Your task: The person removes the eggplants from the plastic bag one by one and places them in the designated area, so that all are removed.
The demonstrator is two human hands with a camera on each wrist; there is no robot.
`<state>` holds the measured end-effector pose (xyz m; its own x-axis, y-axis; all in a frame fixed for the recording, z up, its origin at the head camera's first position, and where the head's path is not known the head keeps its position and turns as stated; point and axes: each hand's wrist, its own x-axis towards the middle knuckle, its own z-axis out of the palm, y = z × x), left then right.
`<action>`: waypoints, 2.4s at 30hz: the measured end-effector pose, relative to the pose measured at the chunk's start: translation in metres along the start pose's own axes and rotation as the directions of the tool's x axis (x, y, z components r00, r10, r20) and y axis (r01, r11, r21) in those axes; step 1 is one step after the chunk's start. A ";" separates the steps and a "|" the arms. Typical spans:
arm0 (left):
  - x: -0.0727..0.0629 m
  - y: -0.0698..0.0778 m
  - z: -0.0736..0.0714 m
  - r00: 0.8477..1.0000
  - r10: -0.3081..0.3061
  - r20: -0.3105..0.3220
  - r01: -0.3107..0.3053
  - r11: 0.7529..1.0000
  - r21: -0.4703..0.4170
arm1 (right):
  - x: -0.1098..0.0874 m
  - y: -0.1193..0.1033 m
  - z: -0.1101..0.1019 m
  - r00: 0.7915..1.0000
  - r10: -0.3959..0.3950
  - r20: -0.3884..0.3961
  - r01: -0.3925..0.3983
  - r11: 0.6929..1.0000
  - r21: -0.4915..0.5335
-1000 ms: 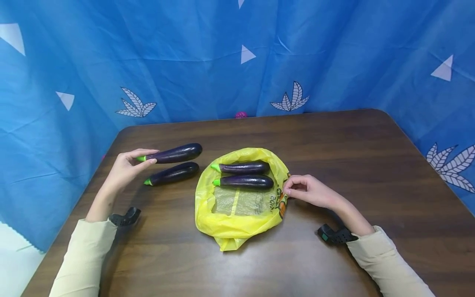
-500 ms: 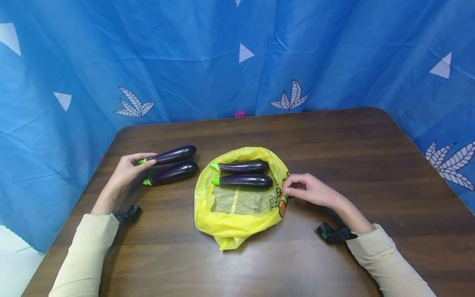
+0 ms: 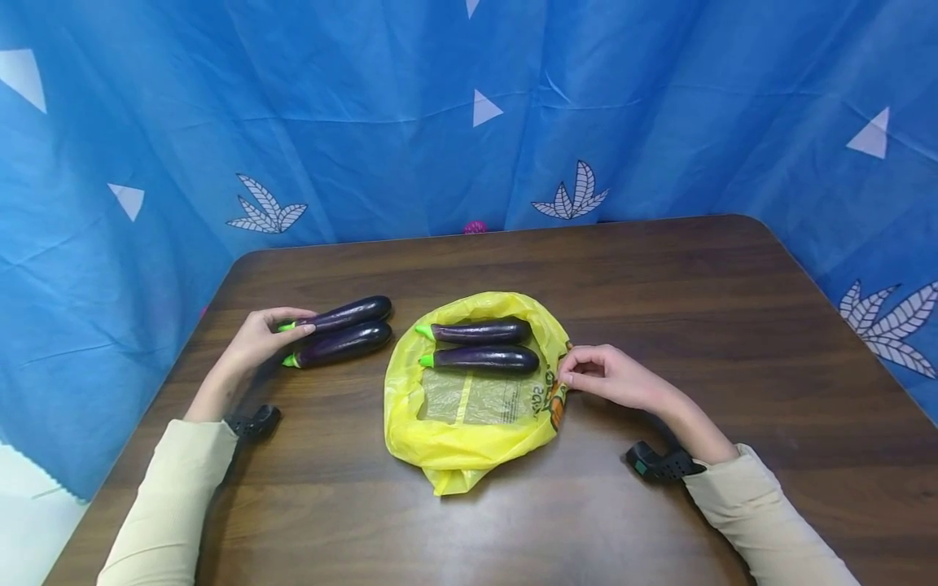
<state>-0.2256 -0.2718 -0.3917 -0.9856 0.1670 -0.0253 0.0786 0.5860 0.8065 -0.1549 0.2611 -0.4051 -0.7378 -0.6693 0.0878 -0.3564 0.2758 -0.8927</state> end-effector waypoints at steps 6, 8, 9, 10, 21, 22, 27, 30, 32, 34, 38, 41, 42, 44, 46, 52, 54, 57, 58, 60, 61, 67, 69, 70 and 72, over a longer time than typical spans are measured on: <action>-0.003 -0.002 -0.002 1.000 -0.006 0.028 0.005 0.999 0.049 | 0.001 0.001 0.000 1.000 -0.006 0.015 0.005 1.000 0.010; -0.004 -0.002 -0.002 0.999 -0.005 0.039 0.003 0.999 0.053 | 0.001 0.001 0.000 1.000 -0.008 0.014 0.007 1.000 0.012; -0.004 -0.002 -0.002 0.999 -0.003 0.044 0.001 0.999 0.054 | 0.001 0.001 0.000 1.000 -0.008 0.012 0.008 1.000 0.013; -0.004 -0.002 -0.002 0.999 -0.001 0.049 -0.002 0.999 0.055 | 0.001 0.001 0.000 1.000 -0.008 0.010 0.008 1.000 0.014; -0.004 -0.003 0.001 0.996 0.032 0.083 -0.034 0.999 0.022 | -0.001 0.002 -0.001 1.000 -0.004 0.002 0.004 1.000 0.014; -0.004 -0.002 0.001 0.996 0.028 0.082 -0.030 0.999 0.025 | -0.001 0.002 -0.001 1.000 -0.005 0.001 0.005 1.000 0.010; -0.005 -0.001 0.000 0.996 0.028 0.080 -0.031 0.999 0.025 | 0.000 0.001 -0.001 1.000 -0.003 -0.003 0.003 1.000 -0.002; -0.005 -0.002 0.000 0.996 0.037 0.081 -0.039 0.999 0.020 | 0.000 0.001 -0.001 1.000 -0.004 -0.002 0.004 1.000 0.000; -0.004 -0.003 0.000 0.996 0.037 0.079 -0.039 0.999 0.022 | 0.000 0.002 -0.001 1.000 -0.006 -0.003 0.006 1.000 0.000; -0.003 -0.004 0.000 0.996 0.036 0.080 -0.038 0.999 0.024 | 0.000 0.002 0.000 1.000 -0.008 -0.004 0.008 1.000 -0.004; -0.003 -0.004 0.000 0.995 0.038 0.090 -0.040 0.999 0.019 | 0.000 0.001 0.000 1.000 -0.007 -0.008 0.007 1.000 -0.011; -0.003 -0.004 0.000 0.994 0.047 0.097 -0.049 0.999 0.009 | 0.001 0.001 0.000 1.000 -0.009 -0.005 0.009 1.000 -0.011; -0.003 -0.003 0.000 0.994 0.051 0.098 -0.052 0.999 0.007 | 0.001 0.001 0.000 1.000 -0.010 -0.003 0.010 1.000 -0.010; -0.003 -0.002 0.000 0.994 0.050 0.097 -0.050 0.999 0.001 | 0.001 0.000 -0.001 1.000 -0.012 -0.001 0.012 1.000 -0.011; -0.003 -0.002 0.000 0.994 0.052 0.097 -0.052 0.999 0.000 | 0.001 0.000 -0.001 1.000 -0.012 0.000 0.012 1.000 -0.012; -0.003 0.000 -0.001 0.994 0.052 0.096 -0.052 0.999 -0.001 | 0.000 0.001 -0.001 1.000 -0.025 0.006 0.026 1.000 -0.006; -0.003 0.001 -0.001 0.994 0.047 0.096 -0.047 0.999 -0.003 | 0.000 0.001 -0.001 1.000 -0.027 0.007 0.027 1.000 -0.003; -0.004 0.003 -0.002 0.995 0.044 0.092 -0.045 0.999 0.011 | 0.000 0.000 -0.001 1.000 -0.023 0.006 0.023 1.000 -0.002; -0.005 0.004 -0.003 0.995 0.048 0.088 -0.050 0.999 0.020 | 0.000 0.000 -0.001 1.000 -0.021 0.006 0.021 1.000 -0.003; -0.007 0.008 -0.004 0.995 0.061 0.079 -0.064 0.997 0.042 | 0.000 0.000 -0.001 1.000 -0.021 0.007 0.021 1.000 -0.005; -0.008 0.012 -0.005 0.995 0.072 0.070 -0.076 0.995 0.057 | 0.000 0.000 -0.001 1.000 -0.022 0.008 0.022 1.000 -0.004; -0.014 0.049 0.001 0.972 0.235 -0.021 -0.229 0.961 0.155 | -0.001 0.001 -0.001 1.000 -0.024 0.007 0.024 1.000 0.006; -0.017 0.066 0.009 0.955 0.295 -0.035 -0.285 0.943 0.171 | -0.001 0.001 -0.001 1.000 -0.020 0.002 0.020 1.000 0.005; -0.018 0.074 0.013 0.946 0.321 -0.035 -0.311 0.935 0.171 | -0.001 0.001 -0.001 1.000 -0.018 0.001 0.018 1.000 0.006; -0.020 0.089 0.023 0.930 0.366 -0.022 -0.358 0.920 0.162 | -0.001 0.001 -0.001 1.000 -0.018 0.000 0.018 1.000 0.006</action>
<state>-0.1953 -0.2045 -0.3329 -0.8914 0.3524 0.2849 0.4495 0.6073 0.6551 -0.1553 0.2624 -0.4056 -0.7314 -0.6741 0.1034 -0.3661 0.2601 -0.8935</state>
